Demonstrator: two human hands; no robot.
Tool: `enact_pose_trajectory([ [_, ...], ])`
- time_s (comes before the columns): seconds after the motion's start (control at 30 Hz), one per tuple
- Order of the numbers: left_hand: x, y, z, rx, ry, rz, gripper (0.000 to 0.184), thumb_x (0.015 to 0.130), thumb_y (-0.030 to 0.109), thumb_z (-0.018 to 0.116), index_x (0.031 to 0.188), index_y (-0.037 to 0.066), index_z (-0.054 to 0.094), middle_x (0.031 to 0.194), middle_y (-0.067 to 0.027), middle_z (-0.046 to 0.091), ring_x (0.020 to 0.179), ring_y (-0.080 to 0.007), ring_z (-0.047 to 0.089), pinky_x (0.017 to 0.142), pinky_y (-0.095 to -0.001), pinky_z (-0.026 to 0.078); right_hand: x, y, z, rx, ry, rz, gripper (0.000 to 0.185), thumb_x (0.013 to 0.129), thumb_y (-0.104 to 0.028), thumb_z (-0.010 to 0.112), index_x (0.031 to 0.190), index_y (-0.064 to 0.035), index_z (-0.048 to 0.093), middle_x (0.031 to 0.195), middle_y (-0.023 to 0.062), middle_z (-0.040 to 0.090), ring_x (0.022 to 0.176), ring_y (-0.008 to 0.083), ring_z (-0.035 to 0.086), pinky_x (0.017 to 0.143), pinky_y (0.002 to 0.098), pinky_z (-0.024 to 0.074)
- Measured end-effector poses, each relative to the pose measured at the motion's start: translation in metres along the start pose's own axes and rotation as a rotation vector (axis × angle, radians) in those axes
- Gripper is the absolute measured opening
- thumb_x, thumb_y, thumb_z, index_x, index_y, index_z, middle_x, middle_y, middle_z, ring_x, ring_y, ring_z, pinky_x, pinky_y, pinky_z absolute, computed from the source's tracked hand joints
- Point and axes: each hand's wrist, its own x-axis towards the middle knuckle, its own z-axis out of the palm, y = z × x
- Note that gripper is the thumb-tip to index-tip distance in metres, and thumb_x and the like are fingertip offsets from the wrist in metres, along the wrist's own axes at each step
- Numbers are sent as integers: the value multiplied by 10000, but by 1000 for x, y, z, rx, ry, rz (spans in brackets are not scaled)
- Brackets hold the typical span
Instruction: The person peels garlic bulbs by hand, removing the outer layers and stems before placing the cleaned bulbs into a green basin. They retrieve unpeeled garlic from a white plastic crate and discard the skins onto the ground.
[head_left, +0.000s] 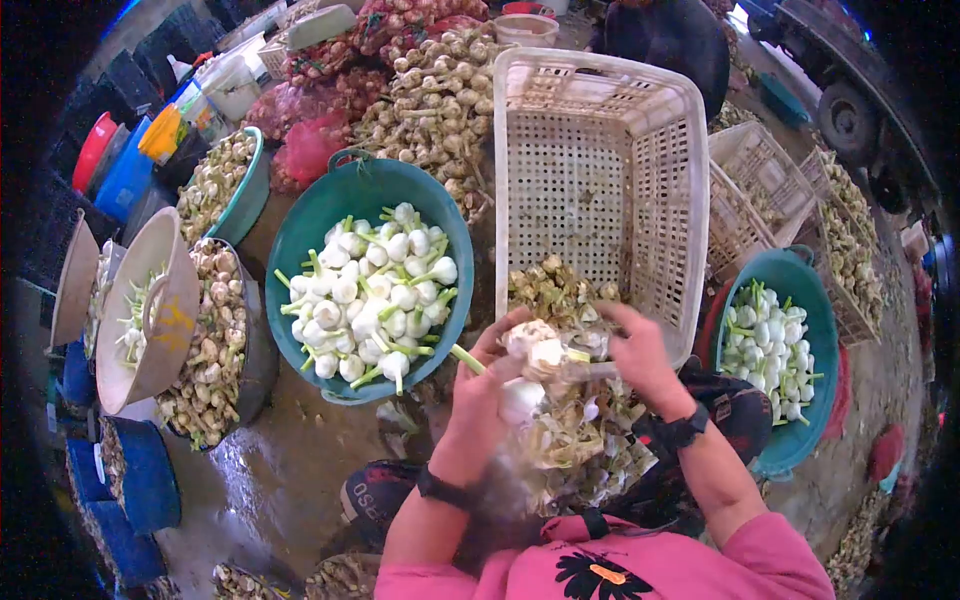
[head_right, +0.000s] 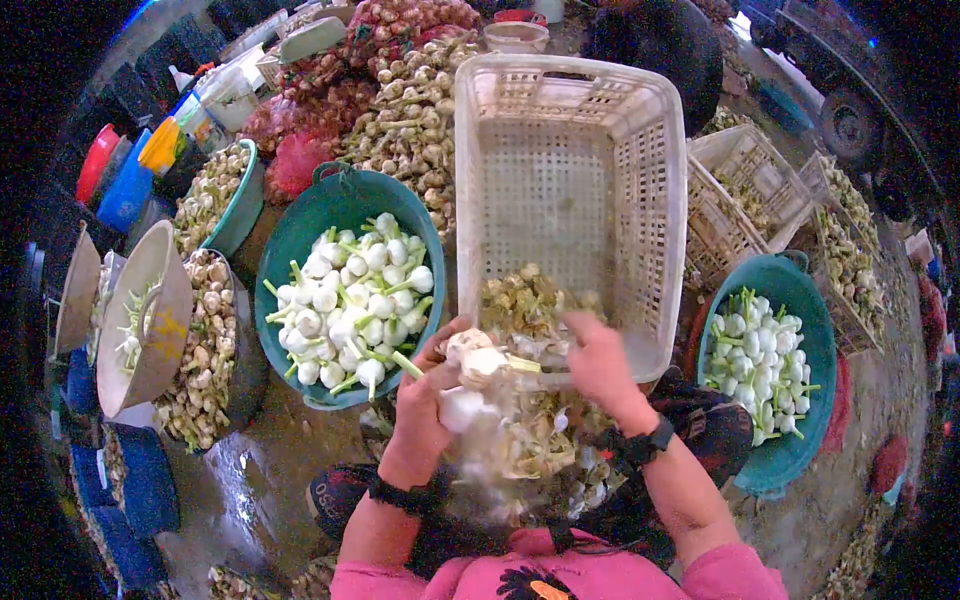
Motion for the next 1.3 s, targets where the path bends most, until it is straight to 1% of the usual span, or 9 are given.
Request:
enact_pose_trajectory([
  [0.13,6,-3,3,-83,6,-47,463,854,144,536,1283,7,429,1168,-163,570,1027,-242,586,854,-339,498,3,-72,-31,349,-273,-74,284,834,-48,558,1108,3,608,977,30,661,841,114,594,719,307,488],
  [0.3,11,-17,-2,86,-21,40,477,846,114,586,1290,18,438,1189,-112,561,1059,-182,554,841,-311,491,-11,-77,-1,-55,-19,-506,190,764,-51,590,948,-9,610,698,143,559,662,338,559,586,416,456],
  [0.5,8,-14,-1,250,-4,1,536,802,73,658,1291,26,444,1196,-108,556,1067,-170,544,911,-318,449,-13,-79,-4,-292,-89,-570,189,703,-72,597,888,-35,586,618,130,504,613,313,561,527,419,440],
  [0.8,7,-7,3,-99,-78,-83,536,833,135,637,1310,33,415,1243,-136,520,1060,-204,549,927,-341,442,2,-59,-2,138,-64,54,174,781,-101,550,865,24,635,778,188,633,709,325,624,643,362,487],
  [0.9,8,-8,4,32,41,37,582,787,119,675,1301,24,421,1234,-138,513,1063,-223,545,902,-340,456,3,-31,2,-93,182,-242,241,771,-76,530,977,11,620,848,170,644,803,301,634,730,358,484],
  [0.93,9,-10,3,369,52,126,590,753,104,691,1276,15,434,1230,-142,515,1079,-234,538,908,-346,452,2,-27,1,-153,248,-363,259,769,-71,525,998,7,616,872,164,648,827,300,634,746,354,483],
  [1.03,9,-18,6,1311,72,485,655,621,34,749,1207,-8,461,1154,-143,526,1071,-269,534,900,-362,440,-1,-57,-16,330,-106,31,322,786,-85,559,1097,-7,596,896,116,648,837,193,609,770,309,475],
  [1.13,8,-21,14,1464,28,555,689,604,50,758,1220,-4,453,1142,-164,518,1069,-289,527,906,-363,432,-3,-75,-18,415,-320,151,370,795,-118,614,1138,15,576,896,55,640,805,96,560,723,250,470],
  [1.3,8,-26,6,942,67,315,647,701,38,730,1265,-21,419,1100,-85,584,994,-160,569,880,-292,459,-12,-64,-1,780,-176,237,324,789,-136,655,1059,35,601,903,36,638,791,69,565,691,234,470],
])
